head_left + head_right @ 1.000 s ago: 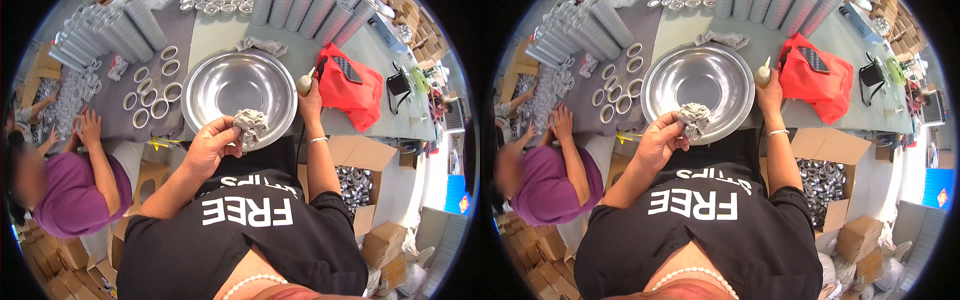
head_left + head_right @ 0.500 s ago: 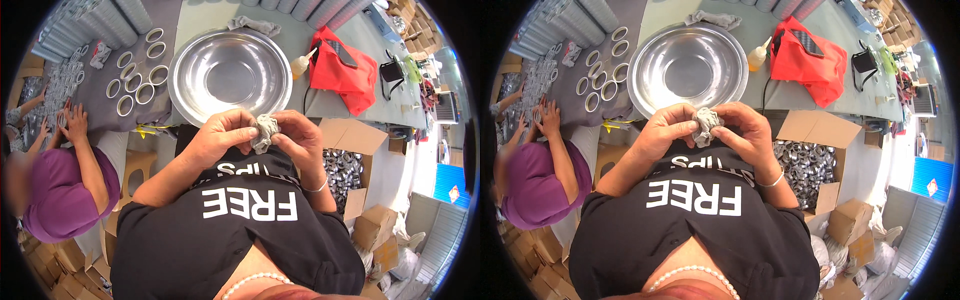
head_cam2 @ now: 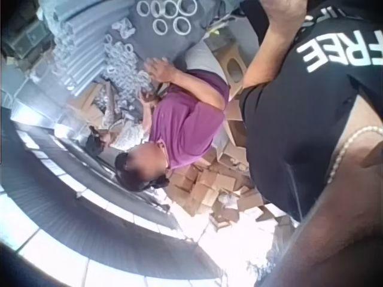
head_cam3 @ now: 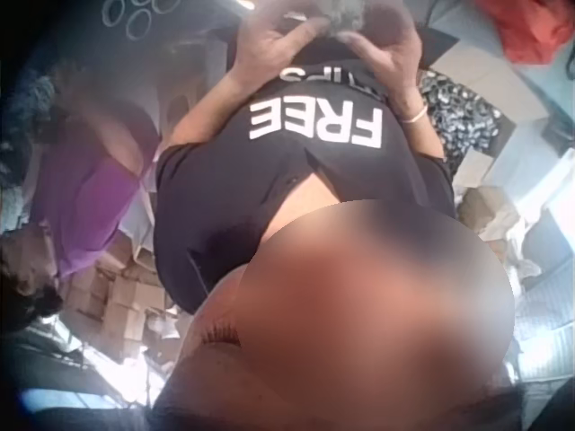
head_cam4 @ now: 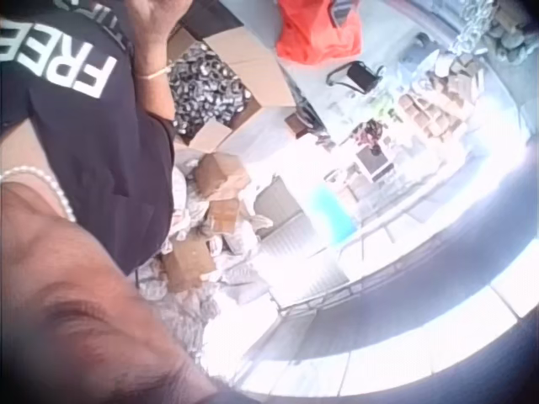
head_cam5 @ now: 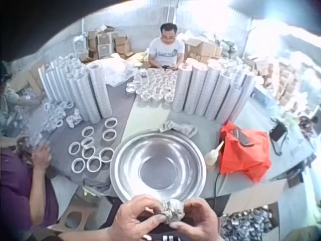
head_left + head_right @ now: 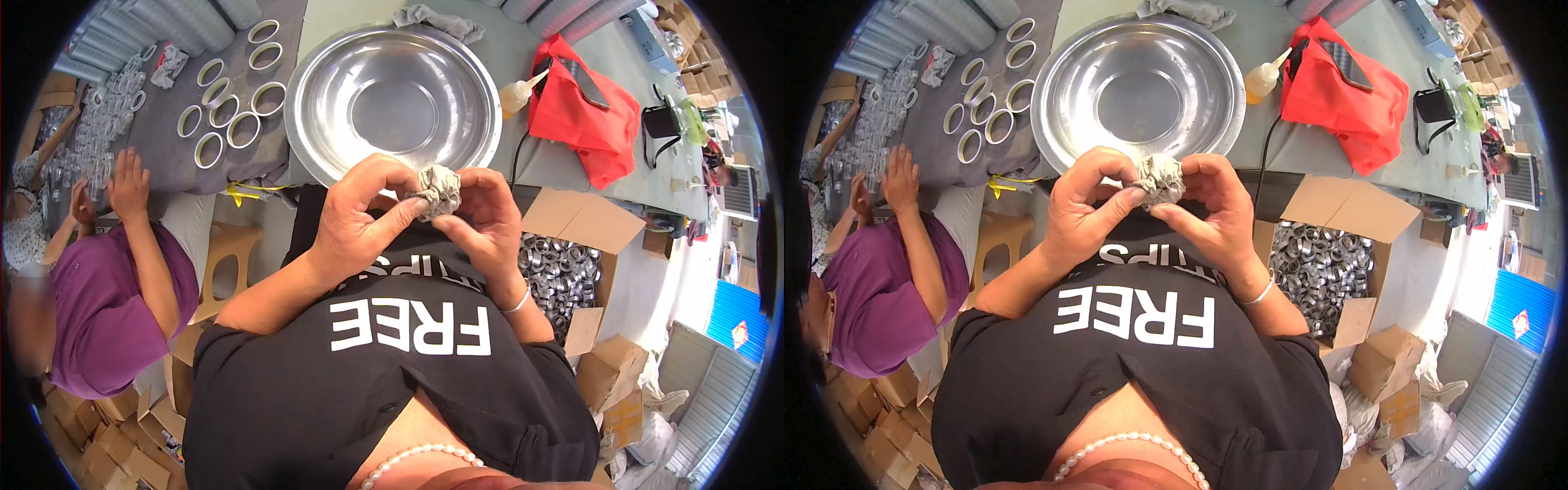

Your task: The person applies glue to metal rings and places them into a tray. They then use a rubber mallet to tap metal cylinders, likely to secure internal components, before stacking them. The person also wipes a glue bottle with a cloth during the process.

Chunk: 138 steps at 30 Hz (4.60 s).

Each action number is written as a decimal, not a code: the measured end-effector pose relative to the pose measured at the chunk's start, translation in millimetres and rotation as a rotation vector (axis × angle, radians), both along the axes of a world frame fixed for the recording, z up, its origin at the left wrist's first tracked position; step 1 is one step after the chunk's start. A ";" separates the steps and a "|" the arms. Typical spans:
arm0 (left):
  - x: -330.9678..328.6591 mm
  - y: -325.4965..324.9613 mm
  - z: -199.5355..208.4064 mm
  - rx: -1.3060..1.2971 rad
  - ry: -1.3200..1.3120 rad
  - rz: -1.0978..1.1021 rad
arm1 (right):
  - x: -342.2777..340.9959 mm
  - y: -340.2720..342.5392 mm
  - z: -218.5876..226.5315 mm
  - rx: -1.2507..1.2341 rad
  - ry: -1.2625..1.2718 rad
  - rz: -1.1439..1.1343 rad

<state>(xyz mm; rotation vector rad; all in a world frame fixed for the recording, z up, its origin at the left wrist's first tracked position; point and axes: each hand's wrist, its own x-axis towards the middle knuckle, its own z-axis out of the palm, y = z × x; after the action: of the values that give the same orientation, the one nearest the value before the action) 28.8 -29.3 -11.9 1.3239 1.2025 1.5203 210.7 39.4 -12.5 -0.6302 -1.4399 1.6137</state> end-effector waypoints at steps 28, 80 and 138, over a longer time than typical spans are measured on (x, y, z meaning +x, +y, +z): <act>-29.7 0.4 24.3 -0.082 -0.797 -0.369 | 42.7 28.0 18.5 -0.191 -0.112 0.093; -40.1 11.0 20.2 -0.315 -1.150 -0.049 | 51.1 142.0 -51.4 0.293 -0.165 -0.493; -73.1 2.2 48.7 0.173 0.444 -0.023 | 31.8 18.1 13.4 -0.465 -0.189 0.413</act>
<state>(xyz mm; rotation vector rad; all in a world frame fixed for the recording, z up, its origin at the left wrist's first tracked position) -44.3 -27.1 36.8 1.8537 1.3370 1.3780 242.6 57.5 1.0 -0.7994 -1.3967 2.3038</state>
